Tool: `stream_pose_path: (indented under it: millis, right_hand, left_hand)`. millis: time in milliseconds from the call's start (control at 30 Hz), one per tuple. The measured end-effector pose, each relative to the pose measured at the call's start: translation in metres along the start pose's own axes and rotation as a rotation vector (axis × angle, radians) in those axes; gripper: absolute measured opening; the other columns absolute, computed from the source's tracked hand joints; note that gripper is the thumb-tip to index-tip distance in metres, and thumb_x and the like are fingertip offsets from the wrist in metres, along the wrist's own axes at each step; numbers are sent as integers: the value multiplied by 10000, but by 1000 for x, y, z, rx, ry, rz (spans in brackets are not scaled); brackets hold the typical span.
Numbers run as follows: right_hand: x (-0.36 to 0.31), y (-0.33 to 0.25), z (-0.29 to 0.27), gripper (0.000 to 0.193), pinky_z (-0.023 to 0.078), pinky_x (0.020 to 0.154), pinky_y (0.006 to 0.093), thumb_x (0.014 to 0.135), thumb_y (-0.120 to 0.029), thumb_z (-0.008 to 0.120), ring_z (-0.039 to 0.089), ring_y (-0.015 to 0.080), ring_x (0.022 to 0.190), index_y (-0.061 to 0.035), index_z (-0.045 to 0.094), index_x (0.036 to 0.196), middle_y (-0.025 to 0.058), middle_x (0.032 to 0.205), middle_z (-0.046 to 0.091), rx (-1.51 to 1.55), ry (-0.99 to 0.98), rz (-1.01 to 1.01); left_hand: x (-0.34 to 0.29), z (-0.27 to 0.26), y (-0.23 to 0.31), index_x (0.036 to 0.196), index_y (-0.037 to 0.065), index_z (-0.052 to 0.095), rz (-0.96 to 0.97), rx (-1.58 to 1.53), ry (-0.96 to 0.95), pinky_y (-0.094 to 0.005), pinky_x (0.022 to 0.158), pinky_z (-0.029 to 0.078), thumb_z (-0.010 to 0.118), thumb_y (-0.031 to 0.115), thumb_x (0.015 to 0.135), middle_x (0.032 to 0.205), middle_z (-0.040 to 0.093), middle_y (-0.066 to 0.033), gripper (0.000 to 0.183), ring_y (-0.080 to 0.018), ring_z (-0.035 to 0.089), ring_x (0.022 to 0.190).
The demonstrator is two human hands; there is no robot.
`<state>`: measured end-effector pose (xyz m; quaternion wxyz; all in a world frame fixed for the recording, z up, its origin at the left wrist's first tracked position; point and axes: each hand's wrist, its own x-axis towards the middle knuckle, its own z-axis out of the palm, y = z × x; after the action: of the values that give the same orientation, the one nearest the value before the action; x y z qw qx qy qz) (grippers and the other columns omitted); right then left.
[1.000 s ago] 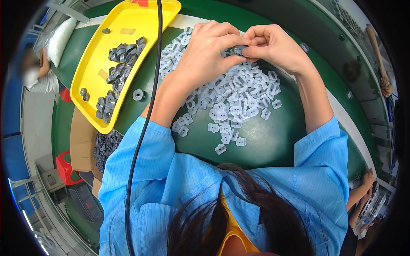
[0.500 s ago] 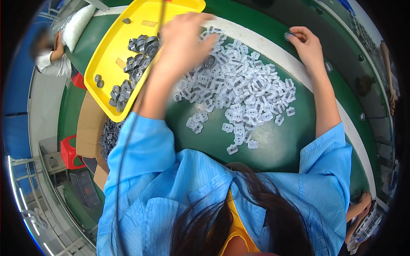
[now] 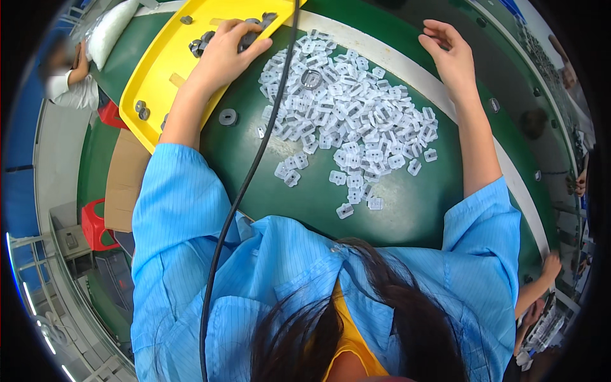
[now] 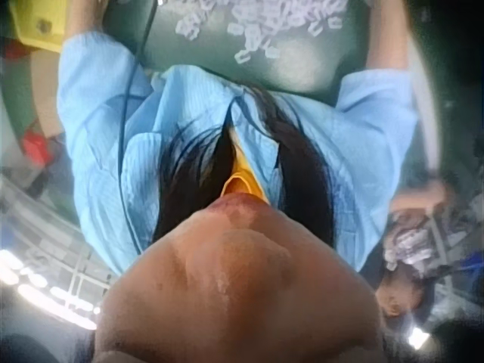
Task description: The person assembles plastic components by fitting small circular inserts into grey plastic housings by hand.
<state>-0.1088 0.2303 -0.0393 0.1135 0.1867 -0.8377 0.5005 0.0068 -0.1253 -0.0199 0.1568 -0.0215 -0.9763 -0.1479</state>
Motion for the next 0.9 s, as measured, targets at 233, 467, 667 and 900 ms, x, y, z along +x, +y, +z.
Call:
stream_pose_path:
  millis: [233, 467, 667, 900]
  right_hand:
    - [-12, -18, 4, 204, 488, 726, 263, 816, -195, 641, 613, 114, 773, -55, 688, 956, 32, 837, 676, 42, -141, 13]
    - [-25, -29, 11, 233, 482, 760, 320, 777, -144, 656, 595, 207, 841, -63, 667, 996, 83, 892, 612, -63, -526, -279]
    - [-21, -36, 2, 260, 481, 623, 333, 746, -247, 721, 619, 228, 648, -1, 660, 807, 113, 694, 644, -203, -503, -103]
    - [-20, -21, -16, 242, 496, 703, 331, 821, -213, 655, 635, 209, 739, 11, 678, 909, 122, 797, 669, -120, -427, -85]
  left_hand:
    - [16, -18, 40, 952, 16, 661, 73, -4, 96, -352, 796, 500, 717, 210, 771, 989, 628, -146, 271, -288, 631, 891]
    - [23, 9, 123, 1064, 65, 590, 294, -317, 18, -313, 733, 485, 733, 75, 699, 980, 577, -80, 392, -207, 617, 848]
    - [28, 26, 125, 916, 41, 647, 295, -218, 13, -304, 696, 489, 767, 153, 696, 867, 624, -76, 276, -206, 620, 797]
    - [23, 27, 132, 973, 13, 665, 277, -303, -62, -348, 753, 512, 755, 196, 716, 922, 657, -164, 329, -285, 649, 855]
